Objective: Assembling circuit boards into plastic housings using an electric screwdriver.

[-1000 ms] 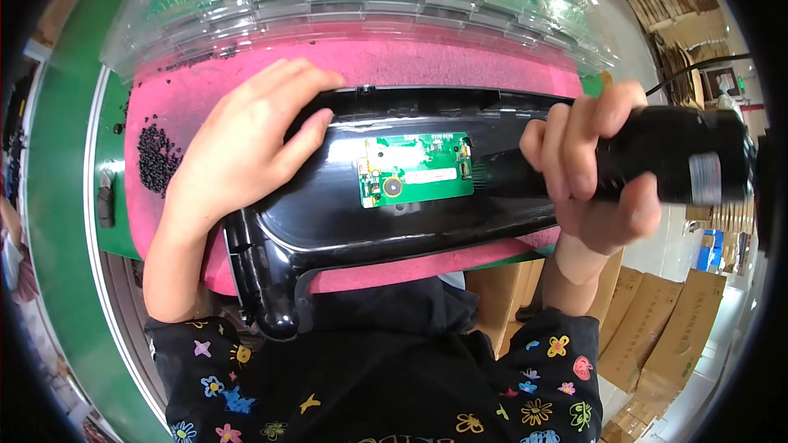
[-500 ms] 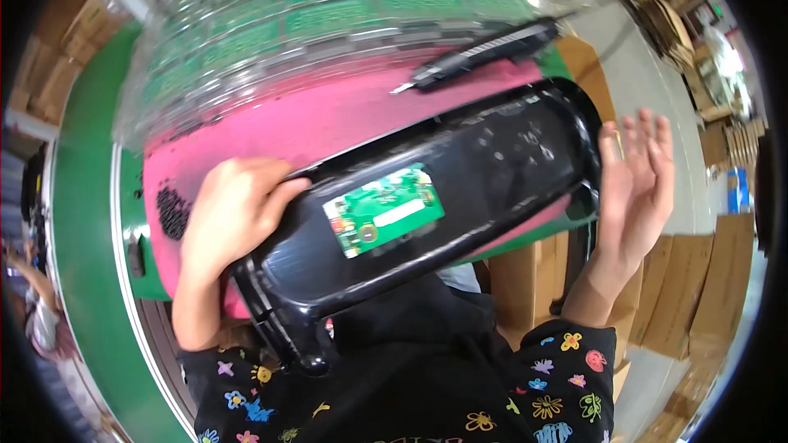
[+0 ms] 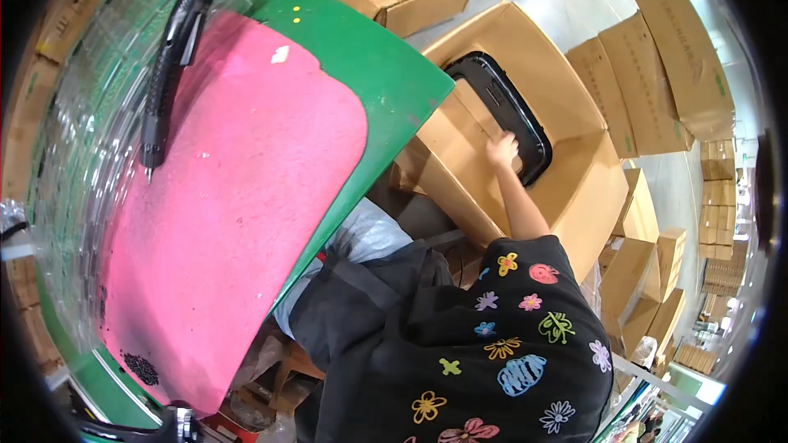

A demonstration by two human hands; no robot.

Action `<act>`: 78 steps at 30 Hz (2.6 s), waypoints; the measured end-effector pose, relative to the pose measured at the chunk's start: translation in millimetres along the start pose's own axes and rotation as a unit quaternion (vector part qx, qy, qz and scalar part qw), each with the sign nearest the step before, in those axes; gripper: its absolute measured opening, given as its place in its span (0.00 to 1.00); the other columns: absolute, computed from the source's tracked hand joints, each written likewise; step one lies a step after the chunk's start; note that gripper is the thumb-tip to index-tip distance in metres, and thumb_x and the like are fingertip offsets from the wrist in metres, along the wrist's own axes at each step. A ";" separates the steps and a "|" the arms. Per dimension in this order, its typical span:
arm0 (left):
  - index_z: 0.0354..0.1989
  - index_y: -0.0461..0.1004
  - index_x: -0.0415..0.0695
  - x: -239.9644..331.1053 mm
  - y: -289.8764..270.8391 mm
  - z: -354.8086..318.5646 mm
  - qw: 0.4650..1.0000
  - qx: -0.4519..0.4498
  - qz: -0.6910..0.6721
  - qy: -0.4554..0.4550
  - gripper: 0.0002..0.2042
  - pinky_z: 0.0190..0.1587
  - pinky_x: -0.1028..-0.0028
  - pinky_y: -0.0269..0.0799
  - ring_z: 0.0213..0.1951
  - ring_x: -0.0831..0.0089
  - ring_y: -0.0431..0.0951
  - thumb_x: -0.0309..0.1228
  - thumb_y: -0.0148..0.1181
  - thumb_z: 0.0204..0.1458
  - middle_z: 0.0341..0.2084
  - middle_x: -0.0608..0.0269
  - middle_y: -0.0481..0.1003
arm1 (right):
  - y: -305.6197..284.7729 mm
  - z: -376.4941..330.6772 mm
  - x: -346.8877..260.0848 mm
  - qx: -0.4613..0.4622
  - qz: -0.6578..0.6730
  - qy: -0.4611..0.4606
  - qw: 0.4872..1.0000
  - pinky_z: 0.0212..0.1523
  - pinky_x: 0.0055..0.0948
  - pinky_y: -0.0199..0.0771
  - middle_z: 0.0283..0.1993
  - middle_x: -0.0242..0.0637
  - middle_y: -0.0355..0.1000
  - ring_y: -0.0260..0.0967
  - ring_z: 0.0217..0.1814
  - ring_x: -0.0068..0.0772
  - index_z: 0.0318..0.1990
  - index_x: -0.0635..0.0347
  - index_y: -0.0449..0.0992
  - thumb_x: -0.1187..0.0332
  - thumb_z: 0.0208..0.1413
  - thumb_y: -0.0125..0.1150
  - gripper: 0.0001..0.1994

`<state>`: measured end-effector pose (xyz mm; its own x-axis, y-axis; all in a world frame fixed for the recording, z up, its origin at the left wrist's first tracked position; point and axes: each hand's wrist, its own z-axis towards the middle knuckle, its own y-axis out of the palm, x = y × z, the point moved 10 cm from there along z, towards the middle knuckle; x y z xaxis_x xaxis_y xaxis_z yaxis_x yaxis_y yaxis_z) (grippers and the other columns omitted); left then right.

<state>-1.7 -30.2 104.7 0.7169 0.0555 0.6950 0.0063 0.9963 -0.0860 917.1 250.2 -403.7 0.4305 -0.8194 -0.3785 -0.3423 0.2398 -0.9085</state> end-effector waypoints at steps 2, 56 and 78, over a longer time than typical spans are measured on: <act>0.53 0.74 0.37 -69.3 -52.9 28.9 0.938 -0.140 0.225 0.223 0.30 0.52 0.61 0.71 0.49 0.62 0.76 0.50 0.67 0.51 0.55 0.48 0.73 | 57.4 -18.2 72.9 -0.147 -0.117 0.129 0.974 0.72 0.49 0.48 0.74 0.54 0.45 0.40 0.76 0.58 0.72 0.58 0.44 0.52 0.52 0.63 0.46; 0.61 0.67 0.39 -137.0 16.5 34.9 0.920 -0.345 0.078 -0.169 0.19 0.53 0.72 0.68 0.51 0.76 0.74 0.34 0.51 0.65 0.54 0.63 0.71 | 120.2 -31.4 106.3 -0.261 -0.234 -0.079 0.933 0.54 0.46 0.73 0.50 0.60 0.74 0.73 0.56 0.54 0.46 0.72 0.74 0.50 0.45 0.69 0.31; 0.45 0.75 0.35 46.0 274.4 -91.5 0.792 -0.597 -0.124 0.024 0.09 0.46 0.75 0.72 0.42 0.76 0.76 0.25 0.52 0.61 0.39 0.62 0.77 | -246.5 -226.7 -230.1 -0.090 -0.054 -0.548 0.830 0.28 0.36 0.59 0.25 0.44 0.58 0.55 0.25 0.41 0.35 0.68 0.65 0.77 0.58 0.54 0.05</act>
<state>96.9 239.7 47.7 0.6152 -0.1629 0.7714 0.7861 0.2018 -0.5843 713.1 261.6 -52.4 0.9337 0.1592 -0.3208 -0.3297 0.0326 -0.9435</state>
